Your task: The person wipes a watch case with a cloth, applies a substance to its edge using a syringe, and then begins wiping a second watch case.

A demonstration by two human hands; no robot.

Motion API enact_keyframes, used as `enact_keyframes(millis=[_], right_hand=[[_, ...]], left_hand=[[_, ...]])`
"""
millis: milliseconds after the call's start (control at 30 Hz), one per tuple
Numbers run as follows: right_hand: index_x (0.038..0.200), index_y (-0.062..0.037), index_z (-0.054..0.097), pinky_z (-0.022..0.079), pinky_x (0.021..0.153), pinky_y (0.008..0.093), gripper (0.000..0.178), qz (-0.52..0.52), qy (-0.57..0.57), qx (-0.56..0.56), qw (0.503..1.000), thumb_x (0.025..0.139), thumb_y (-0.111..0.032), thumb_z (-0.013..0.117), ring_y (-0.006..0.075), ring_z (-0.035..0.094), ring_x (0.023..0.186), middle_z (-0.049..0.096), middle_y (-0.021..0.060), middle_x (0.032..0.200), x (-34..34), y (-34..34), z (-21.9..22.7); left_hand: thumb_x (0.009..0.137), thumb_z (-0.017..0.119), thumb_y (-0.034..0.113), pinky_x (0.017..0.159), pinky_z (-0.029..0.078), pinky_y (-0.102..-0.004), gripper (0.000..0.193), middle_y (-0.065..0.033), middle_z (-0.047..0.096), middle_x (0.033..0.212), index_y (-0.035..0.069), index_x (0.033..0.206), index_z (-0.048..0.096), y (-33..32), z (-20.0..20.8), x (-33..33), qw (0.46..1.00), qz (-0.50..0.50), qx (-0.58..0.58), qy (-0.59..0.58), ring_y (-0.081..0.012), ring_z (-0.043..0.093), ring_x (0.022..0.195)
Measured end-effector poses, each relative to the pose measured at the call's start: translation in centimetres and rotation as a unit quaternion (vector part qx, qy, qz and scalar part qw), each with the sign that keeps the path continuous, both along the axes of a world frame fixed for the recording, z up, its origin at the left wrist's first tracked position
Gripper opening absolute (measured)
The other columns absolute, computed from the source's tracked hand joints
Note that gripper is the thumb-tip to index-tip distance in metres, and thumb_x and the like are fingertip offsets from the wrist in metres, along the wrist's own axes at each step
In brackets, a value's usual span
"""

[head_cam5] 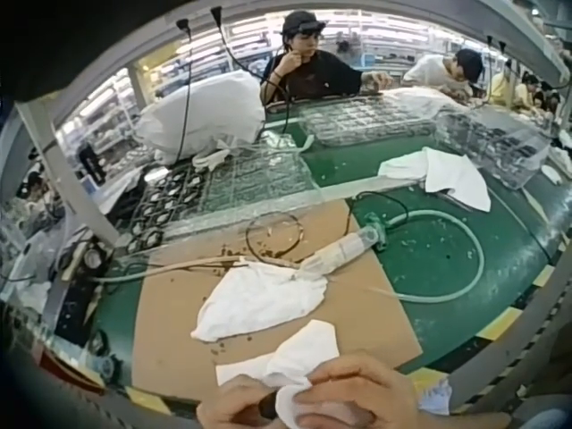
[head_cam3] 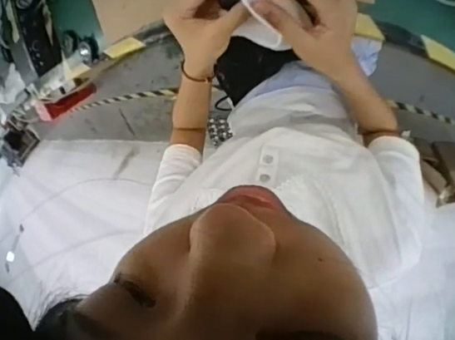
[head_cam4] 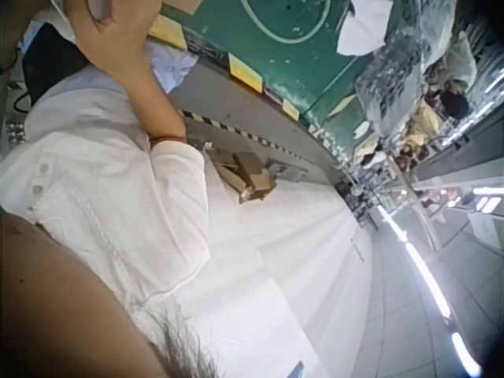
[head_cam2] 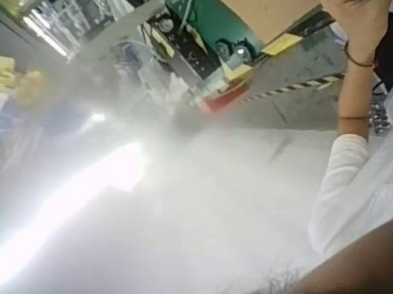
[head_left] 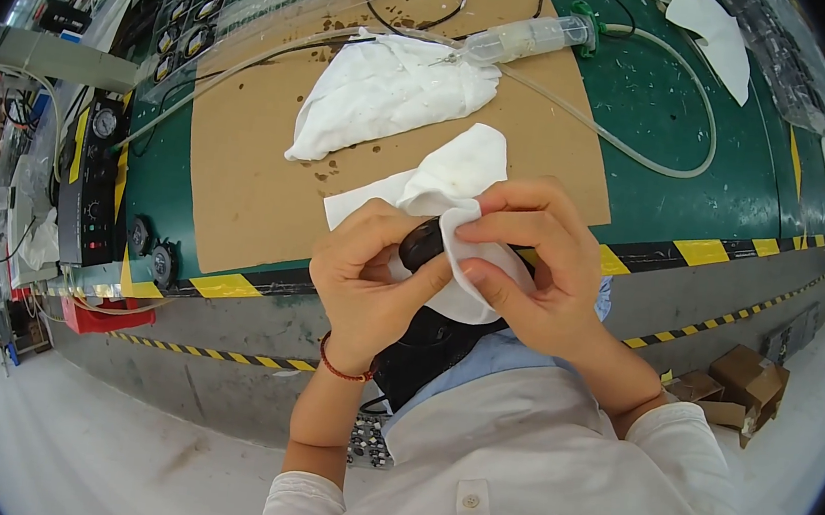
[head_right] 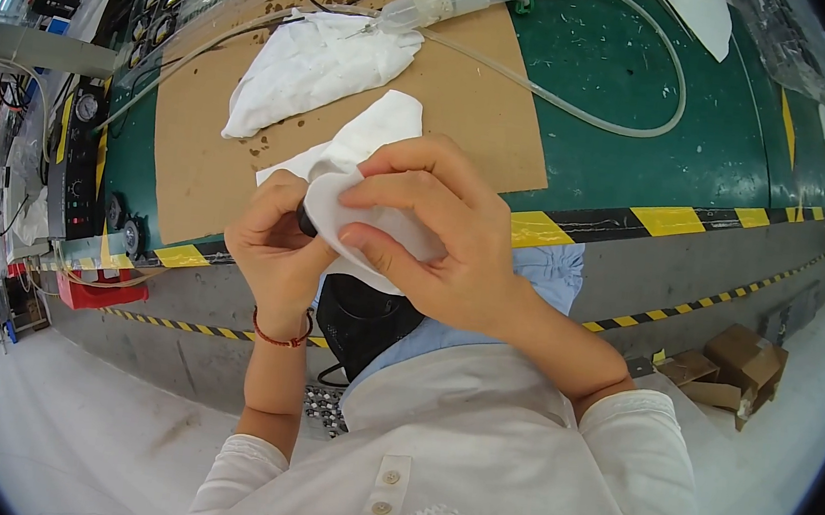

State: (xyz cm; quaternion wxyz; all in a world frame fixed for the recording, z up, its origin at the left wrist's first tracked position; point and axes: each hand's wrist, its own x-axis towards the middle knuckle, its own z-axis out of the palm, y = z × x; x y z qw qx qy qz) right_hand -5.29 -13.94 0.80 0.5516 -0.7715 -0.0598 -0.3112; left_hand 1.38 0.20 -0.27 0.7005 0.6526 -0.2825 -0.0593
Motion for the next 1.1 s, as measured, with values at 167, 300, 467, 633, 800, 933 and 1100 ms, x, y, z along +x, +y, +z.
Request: enact_keyframes(millis=[167,300,467,633,800,933,1100], right_hand=[[0.086,-0.0055,0.061,0.043,0.058,0.0266,0.024,-0.071,-0.013,-0.019,0.997,0.064,0.0,0.069,0.0185,0.053,0.069,0.055,0.0076,0.084,-0.1,0.3,-0.2],[0.084,-0.0048,0.061,0.041,0.05,0.0247,0.026,-0.097,-0.033,-0.087,0.991,0.061,0.006,0.067,0.017,0.052,0.063,0.054,0.0065,0.08,0.2,-0.1,-0.6],[0.082,-0.0044,0.06,0.04,0.047,0.0237,0.026,-0.106,-0.033,-0.109,0.988,0.059,0.008,0.065,0.0163,0.05,0.059,0.052,0.0056,0.077,0.1,-0.2,-0.7],[0.082,-0.0039,0.06,0.039,0.047,0.0239,0.026,-0.092,-0.027,-0.11,0.989,0.059,0.007,0.065,0.0166,0.05,0.059,0.052,0.006,0.078,0.1,-0.5,-0.8],[0.079,-0.0024,0.057,0.04,0.047,0.0253,0.02,-0.069,-0.024,-0.086,0.994,0.062,0.005,0.066,0.0175,0.051,0.059,0.053,0.008,0.079,0.2,-0.5,-0.6],[0.078,-0.0028,0.057,0.04,0.047,0.0252,0.019,-0.078,-0.026,-0.086,0.993,0.063,0.004,0.067,0.0174,0.051,0.059,0.054,0.0084,0.079,0.4,-0.4,-1.0],[0.079,-0.0049,0.058,0.042,0.046,0.024,0.021,-0.089,-0.024,-0.093,0.991,0.062,0.005,0.065,0.0163,0.052,0.057,0.055,0.0062,0.075,0.4,-0.4,-0.9]], left_hand=[[0.057,0.07,-0.005,0.048,0.033,-0.0176,0.021,-0.0016,0.052,0.063,-0.002,0.075,0.062,-0.3,-0.1,0.0,0.997,0.029,0.049,-0.052,-0.0061,0.045,0.055],[0.056,0.069,-0.005,0.047,0.033,-0.0175,0.02,-0.0016,0.052,0.062,-0.002,0.074,0.062,-0.5,-0.2,-0.3,0.998,0.041,0.044,-0.032,-0.0059,0.045,0.055],[0.056,0.066,-0.005,0.046,0.032,-0.0177,0.019,-0.0012,0.052,0.061,-0.002,0.074,0.061,-0.6,-0.2,-0.3,0.997,0.049,0.056,-0.029,-0.0058,0.044,0.053],[0.056,0.067,-0.004,0.045,0.031,-0.0174,0.017,-0.001,0.051,0.06,-0.001,0.072,0.061,-0.6,-0.3,-0.3,0.995,0.054,0.068,-0.042,-0.0054,0.044,0.052],[0.057,0.071,-0.001,0.044,0.03,-0.017,0.017,-0.0009,0.05,0.059,-0.001,0.07,0.06,-0.6,-0.3,-0.4,0.994,0.051,0.076,-0.06,-0.0047,0.042,0.051],[0.058,0.072,-0.001,0.043,0.029,-0.017,0.018,-0.0011,0.05,0.059,-0.001,0.07,0.06,-0.8,-0.2,-0.5,0.992,0.055,0.091,-0.065,-0.0043,0.041,0.05],[0.058,0.073,-0.002,0.043,0.029,-0.0171,0.018,-0.0013,0.05,0.059,-0.001,0.07,0.059,-0.7,-0.1,-0.5,0.992,0.057,0.088,-0.07,-0.0043,0.041,0.05]])
